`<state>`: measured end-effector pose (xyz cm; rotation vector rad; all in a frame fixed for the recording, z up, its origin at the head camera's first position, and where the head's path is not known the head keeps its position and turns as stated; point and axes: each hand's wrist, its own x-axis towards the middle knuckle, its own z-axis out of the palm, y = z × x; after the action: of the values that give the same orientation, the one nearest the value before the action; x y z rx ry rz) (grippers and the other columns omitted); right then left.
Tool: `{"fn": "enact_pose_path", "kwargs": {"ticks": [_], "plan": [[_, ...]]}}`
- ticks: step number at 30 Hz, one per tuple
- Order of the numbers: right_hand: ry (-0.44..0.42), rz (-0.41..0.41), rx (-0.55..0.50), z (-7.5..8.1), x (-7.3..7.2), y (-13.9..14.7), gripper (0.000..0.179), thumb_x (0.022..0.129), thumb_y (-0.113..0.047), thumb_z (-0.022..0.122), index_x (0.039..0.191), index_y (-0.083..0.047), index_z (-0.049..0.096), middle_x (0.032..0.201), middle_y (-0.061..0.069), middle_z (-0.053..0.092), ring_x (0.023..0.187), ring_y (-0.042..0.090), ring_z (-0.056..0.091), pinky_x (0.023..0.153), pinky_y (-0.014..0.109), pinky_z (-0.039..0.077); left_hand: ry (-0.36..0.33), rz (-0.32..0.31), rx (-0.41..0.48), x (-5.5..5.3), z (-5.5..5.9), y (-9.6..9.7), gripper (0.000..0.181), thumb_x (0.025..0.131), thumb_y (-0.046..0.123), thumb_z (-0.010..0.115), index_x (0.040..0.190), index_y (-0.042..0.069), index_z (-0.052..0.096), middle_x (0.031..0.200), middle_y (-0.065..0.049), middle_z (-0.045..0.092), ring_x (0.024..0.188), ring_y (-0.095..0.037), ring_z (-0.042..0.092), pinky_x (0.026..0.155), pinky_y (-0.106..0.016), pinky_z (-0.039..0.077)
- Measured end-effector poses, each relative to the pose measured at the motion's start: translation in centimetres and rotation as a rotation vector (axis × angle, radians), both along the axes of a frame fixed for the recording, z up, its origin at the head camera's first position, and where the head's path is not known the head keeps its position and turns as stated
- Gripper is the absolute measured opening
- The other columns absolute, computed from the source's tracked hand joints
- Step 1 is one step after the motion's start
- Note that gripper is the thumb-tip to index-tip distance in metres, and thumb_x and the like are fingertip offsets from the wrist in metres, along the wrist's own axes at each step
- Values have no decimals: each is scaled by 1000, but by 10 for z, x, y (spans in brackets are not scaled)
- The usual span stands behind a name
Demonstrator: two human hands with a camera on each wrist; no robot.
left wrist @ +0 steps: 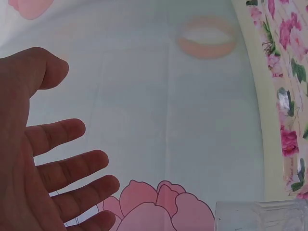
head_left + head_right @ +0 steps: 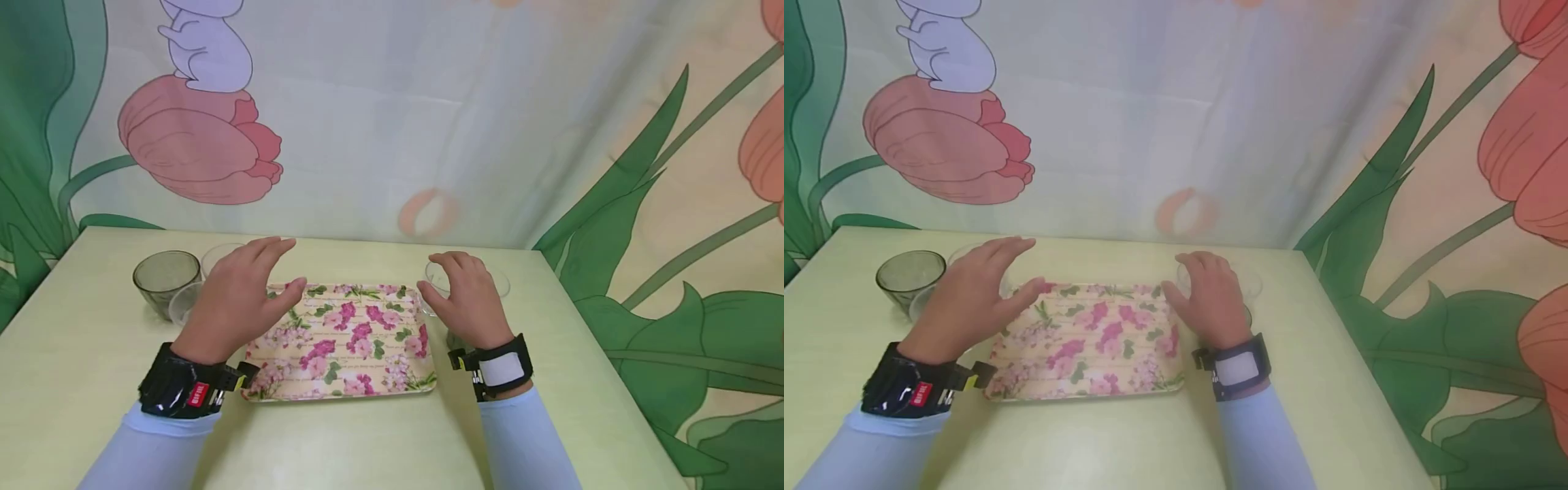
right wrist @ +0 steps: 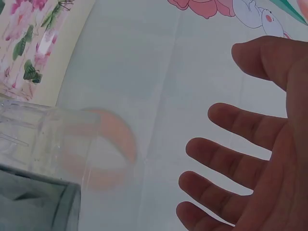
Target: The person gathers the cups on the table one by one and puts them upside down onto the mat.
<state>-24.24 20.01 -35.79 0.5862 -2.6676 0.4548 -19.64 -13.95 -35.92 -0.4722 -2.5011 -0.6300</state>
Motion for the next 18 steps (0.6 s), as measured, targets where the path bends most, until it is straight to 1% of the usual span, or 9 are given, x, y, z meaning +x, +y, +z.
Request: {"fn": "enact_pose_path", "kwargs": {"ticks": [4, 9, 14, 18], "plan": [[-4, 5, -7, 1, 0, 1, 51, 95, -43, 63, 134, -10, 61, 134, 14, 60, 129, 36, 50, 107, 55, 42, 5, -6, -3, 1, 2, 0, 58, 92, 36, 68, 140, 6, 56, 138, -20, 57, 126, -39, 56, 100, -60, 47], [-12, 6, 3, 0, 0, 1, 51, 95, -43, 63, 134, -10, 61, 135, 14, 59, 129, 35, 51, 107, 54, 42, -7, 1, -4, 2, 1, 0, 58, 92, 37, 67, 141, 6, 55, 139, -20, 57, 127, -39, 55, 101, -60, 46], [-15, 1, 14, 3, -1, 2, 52, 96, -43, 63, 135, -10, 60, 135, 13, 59, 129, 34, 50, 108, 53, 42, -15, 11, -2, 1, 1, 0, 59, 92, 37, 67, 141, 7, 55, 139, -20, 57, 127, -40, 54, 101, -61, 46], [-42, -3, 11, 8, 1, 2, 53, 96, -44, 62, 137, -10, 58, 137, 13, 58, 131, 34, 50, 109, 53, 42, -11, 5, -7, -2, 1, 1, 59, 92, 37, 67, 141, 7, 55, 139, -20, 57, 127, -40, 54, 101, -61, 45]]}}
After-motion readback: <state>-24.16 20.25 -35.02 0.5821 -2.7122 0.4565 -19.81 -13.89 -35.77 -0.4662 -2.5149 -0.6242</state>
